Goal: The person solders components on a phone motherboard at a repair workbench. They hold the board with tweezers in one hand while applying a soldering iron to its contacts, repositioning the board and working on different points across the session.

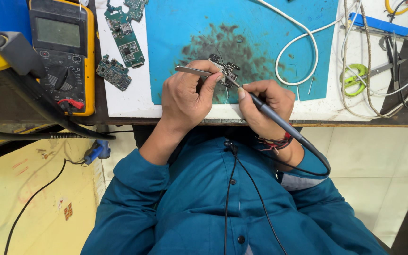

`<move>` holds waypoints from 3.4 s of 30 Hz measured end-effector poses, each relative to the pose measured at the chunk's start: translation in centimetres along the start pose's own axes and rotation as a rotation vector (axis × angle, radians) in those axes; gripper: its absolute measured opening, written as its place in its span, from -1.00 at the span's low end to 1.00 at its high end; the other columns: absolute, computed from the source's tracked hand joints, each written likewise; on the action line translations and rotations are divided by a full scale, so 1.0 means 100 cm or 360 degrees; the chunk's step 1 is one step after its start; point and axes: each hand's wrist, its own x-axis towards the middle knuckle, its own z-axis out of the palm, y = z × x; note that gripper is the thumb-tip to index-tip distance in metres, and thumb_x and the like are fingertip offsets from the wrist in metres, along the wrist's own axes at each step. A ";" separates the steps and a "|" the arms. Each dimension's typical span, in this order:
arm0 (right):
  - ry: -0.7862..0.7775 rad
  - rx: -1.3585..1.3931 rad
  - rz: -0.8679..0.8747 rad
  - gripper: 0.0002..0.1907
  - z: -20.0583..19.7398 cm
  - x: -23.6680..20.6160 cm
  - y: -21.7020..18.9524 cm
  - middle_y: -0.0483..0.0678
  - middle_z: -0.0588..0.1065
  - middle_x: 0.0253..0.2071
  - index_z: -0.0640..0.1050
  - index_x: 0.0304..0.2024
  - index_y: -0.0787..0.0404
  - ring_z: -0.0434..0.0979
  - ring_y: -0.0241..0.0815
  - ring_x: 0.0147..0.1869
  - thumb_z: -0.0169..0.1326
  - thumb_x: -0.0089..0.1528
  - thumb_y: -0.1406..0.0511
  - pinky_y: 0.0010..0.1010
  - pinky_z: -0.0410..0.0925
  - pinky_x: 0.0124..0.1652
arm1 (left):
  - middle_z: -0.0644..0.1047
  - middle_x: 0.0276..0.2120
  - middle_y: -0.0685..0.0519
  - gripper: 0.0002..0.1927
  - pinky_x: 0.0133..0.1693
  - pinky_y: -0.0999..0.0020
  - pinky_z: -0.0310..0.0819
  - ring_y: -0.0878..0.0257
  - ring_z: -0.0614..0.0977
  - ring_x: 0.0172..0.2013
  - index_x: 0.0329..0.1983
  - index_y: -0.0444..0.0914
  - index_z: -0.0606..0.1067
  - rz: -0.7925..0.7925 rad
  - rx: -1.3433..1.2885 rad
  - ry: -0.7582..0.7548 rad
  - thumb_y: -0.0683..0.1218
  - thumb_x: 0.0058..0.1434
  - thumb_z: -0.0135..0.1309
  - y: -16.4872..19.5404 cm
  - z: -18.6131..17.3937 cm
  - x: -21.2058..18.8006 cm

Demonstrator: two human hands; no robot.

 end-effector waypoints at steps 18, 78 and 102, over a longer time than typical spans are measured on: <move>0.0011 -0.0001 0.0016 -0.89 0.001 -0.001 0.003 -0.14 0.48 -0.50 0.57 -0.19 0.34 0.39 -0.45 -0.46 0.27 0.30 0.45 -0.55 0.22 -0.42 | 0.61 -0.33 0.08 -0.90 -0.39 0.32 0.44 0.21 0.62 -0.46 -0.14 -0.24 0.50 0.0040 0.0055 0.0063 -0.18 0.38 0.21 -0.002 0.003 -0.003; 0.0060 -0.0025 0.0047 -0.89 0.001 -0.001 0.001 -0.15 0.44 -0.54 0.54 -0.21 0.34 0.35 -0.45 -0.48 0.25 0.31 0.45 -0.54 0.17 -0.44 | 0.62 -0.30 0.07 -0.91 -0.41 0.36 0.45 0.24 0.62 -0.46 -0.15 -0.26 0.49 0.0044 0.0020 0.0044 -0.20 0.39 0.19 -0.001 0.002 -0.001; 0.0100 -0.0002 0.0068 -0.89 0.001 -0.002 0.002 -0.16 0.44 -0.53 0.53 -0.23 0.33 0.34 -0.47 -0.47 0.24 0.33 0.44 -0.56 0.18 -0.42 | 0.62 -0.28 0.08 -0.91 -0.40 0.36 0.46 0.24 0.63 -0.45 -0.15 -0.25 0.49 0.0053 0.0019 0.0047 -0.19 0.40 0.19 -0.002 0.003 -0.002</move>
